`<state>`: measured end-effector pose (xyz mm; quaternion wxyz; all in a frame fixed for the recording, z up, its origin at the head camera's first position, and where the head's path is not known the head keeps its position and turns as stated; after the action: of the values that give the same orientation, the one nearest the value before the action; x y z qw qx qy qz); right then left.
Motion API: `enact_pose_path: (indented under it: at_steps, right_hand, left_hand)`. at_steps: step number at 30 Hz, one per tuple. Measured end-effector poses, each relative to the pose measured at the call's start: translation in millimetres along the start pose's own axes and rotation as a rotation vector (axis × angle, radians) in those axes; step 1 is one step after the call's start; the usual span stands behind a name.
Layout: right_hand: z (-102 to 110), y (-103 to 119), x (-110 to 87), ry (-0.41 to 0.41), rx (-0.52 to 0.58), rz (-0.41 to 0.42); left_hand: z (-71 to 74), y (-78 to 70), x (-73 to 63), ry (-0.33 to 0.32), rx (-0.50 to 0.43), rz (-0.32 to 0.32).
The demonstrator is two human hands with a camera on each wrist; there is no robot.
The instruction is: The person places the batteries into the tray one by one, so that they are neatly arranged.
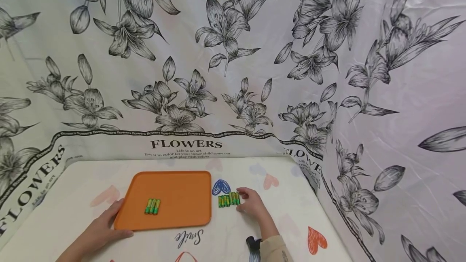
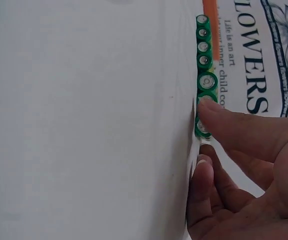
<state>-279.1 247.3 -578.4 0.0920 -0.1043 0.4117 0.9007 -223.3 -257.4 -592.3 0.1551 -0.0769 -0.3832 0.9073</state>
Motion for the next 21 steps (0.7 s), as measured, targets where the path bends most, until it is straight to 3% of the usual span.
enact_pose_path:
  at_steps: [9, 21]
  right_hand:
    - [-1.7, 2.6, 0.8, -0.017, -0.033, 0.012]
    - [7.6, 0.1, 1.1, -0.036, 0.081, -0.051]
  left_hand:
    - [1.8, -2.1, 0.3, 0.004, 0.010, 0.004]
    - [0.2, -1.3, 1.2, 0.001, -0.001, 0.008]
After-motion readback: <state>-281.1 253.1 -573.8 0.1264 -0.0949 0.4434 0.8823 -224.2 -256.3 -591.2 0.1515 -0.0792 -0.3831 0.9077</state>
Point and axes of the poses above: each hand's wrist, its own x-axis towards the middle knuckle, its own z-axis out of the back of the hand, y = z × x, the point moved 2 cm from there along x, towards the middle knuckle, and after that the axes turned 15 degrees about -z, right-handed, at the moved point
